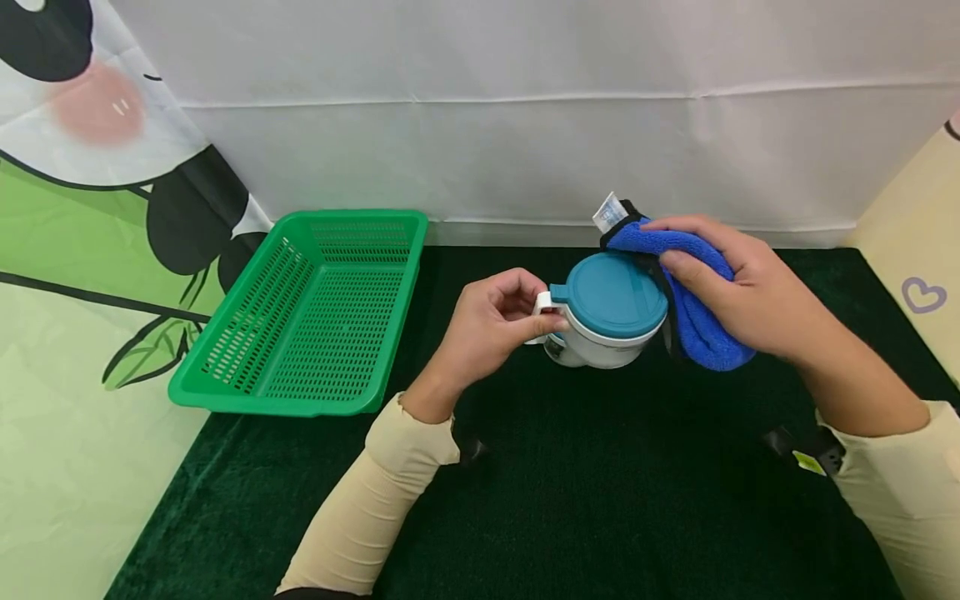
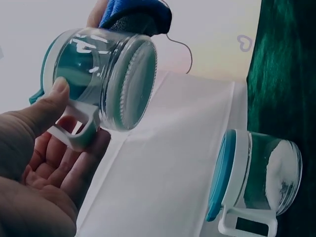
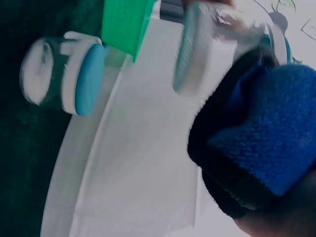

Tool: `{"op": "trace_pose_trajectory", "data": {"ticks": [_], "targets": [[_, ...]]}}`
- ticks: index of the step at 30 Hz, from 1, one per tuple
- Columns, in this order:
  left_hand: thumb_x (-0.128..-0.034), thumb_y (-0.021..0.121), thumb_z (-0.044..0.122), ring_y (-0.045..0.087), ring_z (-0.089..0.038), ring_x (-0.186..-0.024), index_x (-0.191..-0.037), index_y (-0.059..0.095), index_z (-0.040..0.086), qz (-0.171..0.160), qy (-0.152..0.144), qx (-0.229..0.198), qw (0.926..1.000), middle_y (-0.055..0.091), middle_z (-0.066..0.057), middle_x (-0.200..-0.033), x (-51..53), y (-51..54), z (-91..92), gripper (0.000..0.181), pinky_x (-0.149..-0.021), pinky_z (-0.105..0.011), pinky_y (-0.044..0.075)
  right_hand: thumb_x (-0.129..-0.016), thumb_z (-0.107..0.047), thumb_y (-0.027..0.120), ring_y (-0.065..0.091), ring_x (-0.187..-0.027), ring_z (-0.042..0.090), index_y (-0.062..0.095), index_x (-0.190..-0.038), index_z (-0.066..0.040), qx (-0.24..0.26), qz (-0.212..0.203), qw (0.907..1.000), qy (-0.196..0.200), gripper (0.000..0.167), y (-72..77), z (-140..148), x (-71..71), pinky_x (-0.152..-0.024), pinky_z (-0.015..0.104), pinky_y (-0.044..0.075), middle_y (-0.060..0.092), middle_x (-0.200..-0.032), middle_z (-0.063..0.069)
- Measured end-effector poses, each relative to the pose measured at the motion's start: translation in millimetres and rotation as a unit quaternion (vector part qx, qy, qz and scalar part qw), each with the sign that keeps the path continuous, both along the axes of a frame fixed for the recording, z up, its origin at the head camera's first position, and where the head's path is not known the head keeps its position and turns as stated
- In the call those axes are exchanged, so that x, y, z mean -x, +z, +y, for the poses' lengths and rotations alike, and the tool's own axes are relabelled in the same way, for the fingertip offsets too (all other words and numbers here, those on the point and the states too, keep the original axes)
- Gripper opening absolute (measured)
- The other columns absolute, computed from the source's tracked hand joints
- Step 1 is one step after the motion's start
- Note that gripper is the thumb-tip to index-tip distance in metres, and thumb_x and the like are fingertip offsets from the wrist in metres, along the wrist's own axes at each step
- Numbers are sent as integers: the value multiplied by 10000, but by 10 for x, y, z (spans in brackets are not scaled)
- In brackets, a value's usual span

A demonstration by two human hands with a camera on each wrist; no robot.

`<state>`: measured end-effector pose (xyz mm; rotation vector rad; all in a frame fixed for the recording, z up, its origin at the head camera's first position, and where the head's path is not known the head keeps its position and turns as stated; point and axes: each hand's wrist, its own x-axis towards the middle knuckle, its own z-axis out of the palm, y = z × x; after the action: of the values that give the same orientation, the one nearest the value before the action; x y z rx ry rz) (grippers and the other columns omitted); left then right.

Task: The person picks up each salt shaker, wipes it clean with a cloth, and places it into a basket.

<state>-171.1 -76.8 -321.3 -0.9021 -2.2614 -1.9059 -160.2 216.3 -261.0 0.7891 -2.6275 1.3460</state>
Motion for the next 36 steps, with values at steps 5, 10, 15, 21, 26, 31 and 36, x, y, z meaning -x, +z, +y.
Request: {"op": "trace_pose_trajectory", "data": {"ticks": [5,10,15,21,26,31,36], "targets": [[-905,798,46,706,-191,-860,-1002,675,35,-57,-53,252,9997,703,-50,-992,-14,8,11,157,-786,-363,614,-1102,-239,504,598,-1150,355,564,-1462,-298,-1075,72,9935,355,370,196,-60,102,-887,517,549,592,-1380,81],[-903,818,106,700,-145,-839,-985,694,69,67,255,589,9979,712,-10,-979,-39,-8,61,153,-752,-319,611,-1073,-300,577,657,-1067,381,600,-1416,-314,-2632,1106,9583,152,344,315,-266,-11,-820,627,564,600,-1293,117],[-907,820,135,689,-129,-828,-978,689,73,142,592,695,9957,718,-7,-967,-35,-39,110,162,-735,-300,603,-1010,-265,697,688,-949,335,641,-1348,-302,-3067,2251,9247,136,345,269,-424,-213,-673,509,609,609,-1257,124],[-913,808,102,689,-135,-845,-1002,694,75,-123,1051,744,9916,724,-12,-965,-18,-46,107,147,-766,-296,590,-929,-218,793,675,-993,359,644,-1345,-289,-2857,2776,9167,326,448,157,-407,-366,-608,483,604,613,-1302,154],[-928,787,77,679,-158,-839,-1005,689,64,-191,1107,499,9924,715,-24,-958,-12,-10,66,126,-752,-325,590,-1079,-520,465,654,-1018,369,595,-1414,-306,-2461,3005,9213,206,419,53,-272,-401,-636,527,603,605,-1323,163],[-912,807,82,681,-189,-825,-998,681,39,-10,897,59,9960,710,-45,-944,0,9,22,158,-749,-362,595,-1083,-374,542,642,-979,352,601,-1415,-291,-1714,2529,9519,-231,347,-53,-140,-360,-708,582,591,558,-1386,142],[-901,803,33,672,-204,-819,-1005,672,14,15,549,-178,9983,692,-63,-945,-3,24,-10,168,-767,-363,607,-1030,-55,604,570,-1137,272,584,-1438,-196,-266,1453,9882,-394,432,-137,-60,-212,-937,407,525,555,-1406,73]]}}
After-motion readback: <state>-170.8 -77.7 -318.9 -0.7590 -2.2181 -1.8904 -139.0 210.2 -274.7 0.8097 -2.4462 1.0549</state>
